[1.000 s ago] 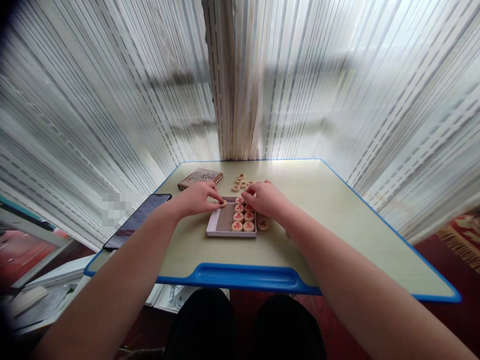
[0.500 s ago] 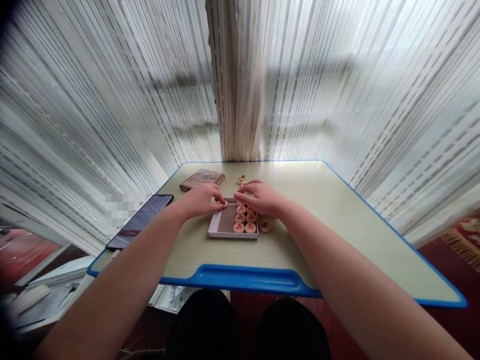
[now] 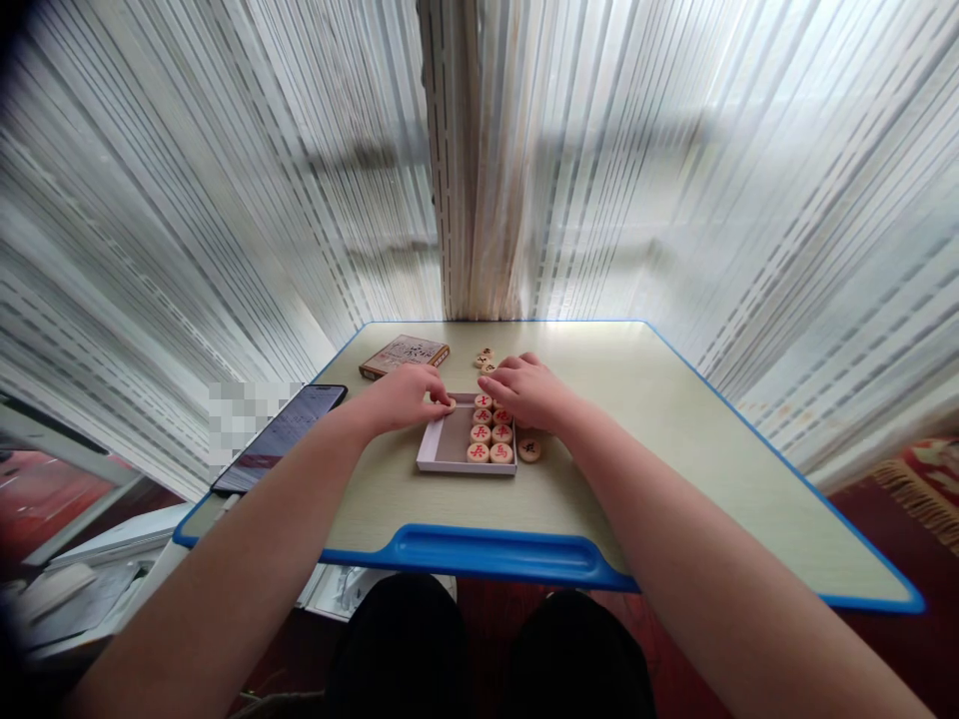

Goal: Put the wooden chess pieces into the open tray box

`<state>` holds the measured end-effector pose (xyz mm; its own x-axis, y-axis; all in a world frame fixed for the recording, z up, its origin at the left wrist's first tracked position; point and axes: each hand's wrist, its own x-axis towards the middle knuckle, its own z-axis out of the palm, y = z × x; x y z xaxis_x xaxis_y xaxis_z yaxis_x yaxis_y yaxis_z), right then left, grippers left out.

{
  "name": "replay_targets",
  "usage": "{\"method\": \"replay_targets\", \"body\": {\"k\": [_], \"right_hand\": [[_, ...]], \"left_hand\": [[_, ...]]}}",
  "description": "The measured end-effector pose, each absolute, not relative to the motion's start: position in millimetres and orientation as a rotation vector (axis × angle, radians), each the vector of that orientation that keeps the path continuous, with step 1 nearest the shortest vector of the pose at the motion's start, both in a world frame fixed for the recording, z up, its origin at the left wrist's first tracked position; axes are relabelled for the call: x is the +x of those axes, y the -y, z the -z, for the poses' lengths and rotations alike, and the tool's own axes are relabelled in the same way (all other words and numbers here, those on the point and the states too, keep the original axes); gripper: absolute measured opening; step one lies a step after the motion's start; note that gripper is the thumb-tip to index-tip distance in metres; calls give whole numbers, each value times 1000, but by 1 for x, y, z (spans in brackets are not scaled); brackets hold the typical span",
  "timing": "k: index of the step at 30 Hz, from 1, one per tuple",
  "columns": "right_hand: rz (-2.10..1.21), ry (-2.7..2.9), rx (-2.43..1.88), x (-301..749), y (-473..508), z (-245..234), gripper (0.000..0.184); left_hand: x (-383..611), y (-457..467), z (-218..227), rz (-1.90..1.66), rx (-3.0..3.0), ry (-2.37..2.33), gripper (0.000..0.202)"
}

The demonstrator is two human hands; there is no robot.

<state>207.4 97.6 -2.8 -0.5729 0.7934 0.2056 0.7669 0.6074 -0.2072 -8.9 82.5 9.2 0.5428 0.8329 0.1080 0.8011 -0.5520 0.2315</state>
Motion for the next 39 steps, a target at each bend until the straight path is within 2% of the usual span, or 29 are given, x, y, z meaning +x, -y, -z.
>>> {"method": "replay_targets", "body": {"k": [6, 11, 18, 24, 28, 34, 39], "right_hand": [[-208, 2490, -1438, 210, -101, 4, 32], [-108, 2451, -1568, 213, -101, 1, 31], [-131, 2442, -1539, 209, -97, 2, 34], [16, 2445, -1595, 213, -102, 4, 33], [46, 2375, -1682, 215, -105, 6, 32], [-117, 2230, -1803, 219, -107, 4, 22], [-289, 1940, -1698, 220, -106, 2, 21]], "left_hand": [[-11, -83, -9, -308, 2633, -1396, 24], [-12, -82, -10, -344, 2622, -1399, 25], [-10, -81, -12, -429, 2605, -1498, 23], [-11, -83, -10, -500, 2615, -1564, 25], [-11, -87, -8, -442, 2605, -1638, 27], [-9, -89, -3, -357, 2646, -1643, 32], [-9, -88, -3, -386, 2615, -1635, 29]]}}
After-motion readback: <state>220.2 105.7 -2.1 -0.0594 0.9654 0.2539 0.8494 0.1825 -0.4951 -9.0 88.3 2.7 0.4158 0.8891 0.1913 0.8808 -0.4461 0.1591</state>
